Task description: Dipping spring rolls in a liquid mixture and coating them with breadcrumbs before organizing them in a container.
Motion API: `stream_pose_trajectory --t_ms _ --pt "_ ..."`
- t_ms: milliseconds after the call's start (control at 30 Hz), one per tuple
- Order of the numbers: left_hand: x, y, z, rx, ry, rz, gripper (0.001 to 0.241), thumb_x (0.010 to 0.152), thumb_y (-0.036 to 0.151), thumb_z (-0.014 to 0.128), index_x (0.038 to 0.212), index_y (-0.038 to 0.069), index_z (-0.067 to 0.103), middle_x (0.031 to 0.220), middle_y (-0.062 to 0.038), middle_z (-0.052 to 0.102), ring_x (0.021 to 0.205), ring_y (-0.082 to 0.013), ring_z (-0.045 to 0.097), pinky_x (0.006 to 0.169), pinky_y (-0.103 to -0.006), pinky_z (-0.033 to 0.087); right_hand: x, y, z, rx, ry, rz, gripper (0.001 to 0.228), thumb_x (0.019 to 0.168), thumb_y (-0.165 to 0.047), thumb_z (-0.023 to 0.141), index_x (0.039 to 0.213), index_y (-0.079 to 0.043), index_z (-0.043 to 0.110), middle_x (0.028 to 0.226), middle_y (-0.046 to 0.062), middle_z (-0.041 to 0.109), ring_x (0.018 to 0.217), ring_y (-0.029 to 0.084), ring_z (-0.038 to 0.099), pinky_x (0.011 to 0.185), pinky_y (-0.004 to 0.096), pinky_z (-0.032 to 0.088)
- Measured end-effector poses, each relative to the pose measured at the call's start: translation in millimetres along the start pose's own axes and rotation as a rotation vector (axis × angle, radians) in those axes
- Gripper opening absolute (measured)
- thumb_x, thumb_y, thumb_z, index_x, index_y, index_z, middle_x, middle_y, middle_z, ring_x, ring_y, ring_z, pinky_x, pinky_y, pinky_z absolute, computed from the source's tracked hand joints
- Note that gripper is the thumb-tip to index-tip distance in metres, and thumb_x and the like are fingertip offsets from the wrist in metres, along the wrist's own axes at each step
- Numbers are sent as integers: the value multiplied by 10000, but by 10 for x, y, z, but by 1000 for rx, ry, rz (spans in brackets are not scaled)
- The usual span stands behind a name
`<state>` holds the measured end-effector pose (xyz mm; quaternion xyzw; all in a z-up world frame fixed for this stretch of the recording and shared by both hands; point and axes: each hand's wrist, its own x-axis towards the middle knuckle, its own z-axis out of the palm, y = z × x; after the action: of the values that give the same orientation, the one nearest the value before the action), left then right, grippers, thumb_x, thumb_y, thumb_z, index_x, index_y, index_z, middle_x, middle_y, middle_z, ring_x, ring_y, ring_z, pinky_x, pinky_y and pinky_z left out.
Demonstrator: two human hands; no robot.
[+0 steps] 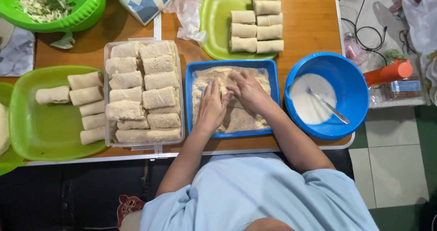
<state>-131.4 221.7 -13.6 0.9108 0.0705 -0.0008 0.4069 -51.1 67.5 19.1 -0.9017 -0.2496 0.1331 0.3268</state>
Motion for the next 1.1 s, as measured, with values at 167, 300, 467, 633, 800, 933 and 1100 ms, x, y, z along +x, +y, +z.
stream_pose_trajectory --t_ms 167,300,467,633,800,933,1100 --pt "-6 82 -86 -70 -32 -6 857 998 639 413 1503 -53 434 1480 -280 491 1388 -411 476 1148 -492 411 27 -27 -71 75 -25 -48 338 903 -193 725 1210 -54 694 1140 176 664 1042 373 667 896 440 540" --pt "-74 258 -262 -103 -8 67 642 1030 452 517 1447 -35 537 1406 -231 597 1311 -368 572 1113 -466 473 -138 -93 -184 126 -33 -154 252 894 -110 747 1136 -41 720 1041 140 704 951 319 717 846 400 576" --pt "-256 170 -216 122 51 332 569 941 220 707 1431 -25 555 1447 -229 583 1356 -370 559 1148 -465 461 -567 -144 -206 79 116 -376 284 927 -57 719 1207 -15 699 1227 157 688 1128 340 686 976 419 558" --pt "-364 73 -147 298 47 405 766 829 173 793 1479 -59 461 1502 -261 509 1388 -399 490 1165 -501 383 -744 -164 -116 -160 250 -512 447 875 -29 706 1310 29 623 1388 208 616 1284 376 610 1117 503 469" --pt "-412 148 -209 378 -50 273 1034 716 273 878 1529 -63 336 1559 -278 403 1444 -398 409 1202 -496 323 -786 -211 -173 -233 204 -519 519 810 -64 747 1301 24 604 1372 246 614 1271 395 606 1098 511 457" --pt "-452 232 -383 386 -88 221 1216 611 384 935 1486 -144 276 1527 -349 330 1419 -443 365 1188 -518 296 -919 -150 -296 -229 199 -380 478 816 -100 769 1254 16 619 1293 240 635 1168 387 641 994 455 531" --pt "-477 324 -476 397 -150 103 1196 567 378 961 1427 -164 330 1501 -313 370 1354 -437 422 1149 -450 386 -1003 -126 -326 -294 0 -43 439 740 -213 871 1045 -9 631 1034 167 653 976 358 679 778 445 576"
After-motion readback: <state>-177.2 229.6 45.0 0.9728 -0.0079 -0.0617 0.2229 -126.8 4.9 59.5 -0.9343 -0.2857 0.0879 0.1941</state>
